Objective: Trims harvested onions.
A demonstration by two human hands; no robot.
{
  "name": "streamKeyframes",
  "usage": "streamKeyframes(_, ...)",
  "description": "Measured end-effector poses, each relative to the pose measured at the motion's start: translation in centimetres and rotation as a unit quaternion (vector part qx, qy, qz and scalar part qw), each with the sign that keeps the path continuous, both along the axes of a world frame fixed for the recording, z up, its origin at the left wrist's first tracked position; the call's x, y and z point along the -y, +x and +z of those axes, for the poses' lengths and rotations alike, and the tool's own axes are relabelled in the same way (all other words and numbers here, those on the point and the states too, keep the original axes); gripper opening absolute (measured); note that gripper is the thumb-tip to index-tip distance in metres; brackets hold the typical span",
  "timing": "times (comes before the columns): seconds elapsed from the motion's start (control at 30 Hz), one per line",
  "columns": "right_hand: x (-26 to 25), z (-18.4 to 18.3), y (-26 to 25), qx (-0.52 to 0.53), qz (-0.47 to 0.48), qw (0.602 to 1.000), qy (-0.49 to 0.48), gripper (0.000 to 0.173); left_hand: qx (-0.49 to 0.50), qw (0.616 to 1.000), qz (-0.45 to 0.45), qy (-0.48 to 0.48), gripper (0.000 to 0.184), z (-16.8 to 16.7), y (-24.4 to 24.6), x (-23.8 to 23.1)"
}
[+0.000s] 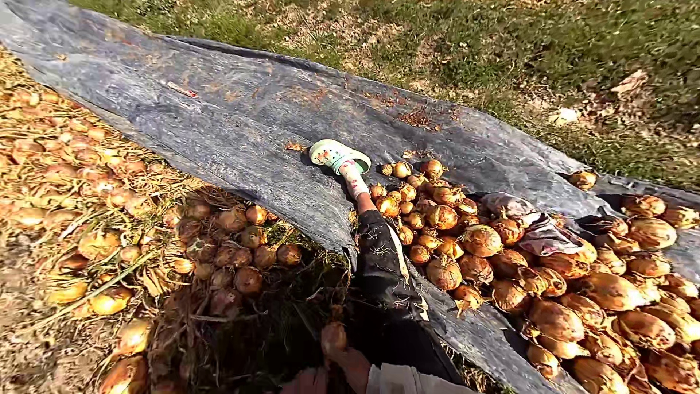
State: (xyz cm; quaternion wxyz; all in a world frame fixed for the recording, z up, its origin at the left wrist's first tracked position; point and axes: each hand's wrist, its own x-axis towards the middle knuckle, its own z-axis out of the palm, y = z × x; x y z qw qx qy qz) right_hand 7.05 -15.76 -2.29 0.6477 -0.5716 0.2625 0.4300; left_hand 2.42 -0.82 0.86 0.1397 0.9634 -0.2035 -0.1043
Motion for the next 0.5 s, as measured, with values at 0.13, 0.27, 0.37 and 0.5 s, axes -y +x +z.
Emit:
streamKeyframes(0.13,2.3,1.1,0.8,0.225,-0.111,0.967,-0.038,0.042,0.011,0.997,0.003,-0.075,0.025,1.4,4.5,2.9)
streamKeyframes(0.27,6.0,3.4,5.1,0.446,-0.275,0.850,-0.056,0.038,0.181,0.964,0.018,-0.194,0.014,4.0,12.4,6.7)
streamKeyframes(0.37,11.0,5.6,8.2,0.513,-0.292,0.802,-0.090,0.052,0.207,0.964,0.092,-0.141,0.013,3.6,18.3,5.2)
streamKeyframes(0.5,13.0,5.7,8.0,0.465,-0.270,0.837,-0.102,0.055,-0.093,0.966,0.218,0.103,0.052,1.9,24.8,-3.3)
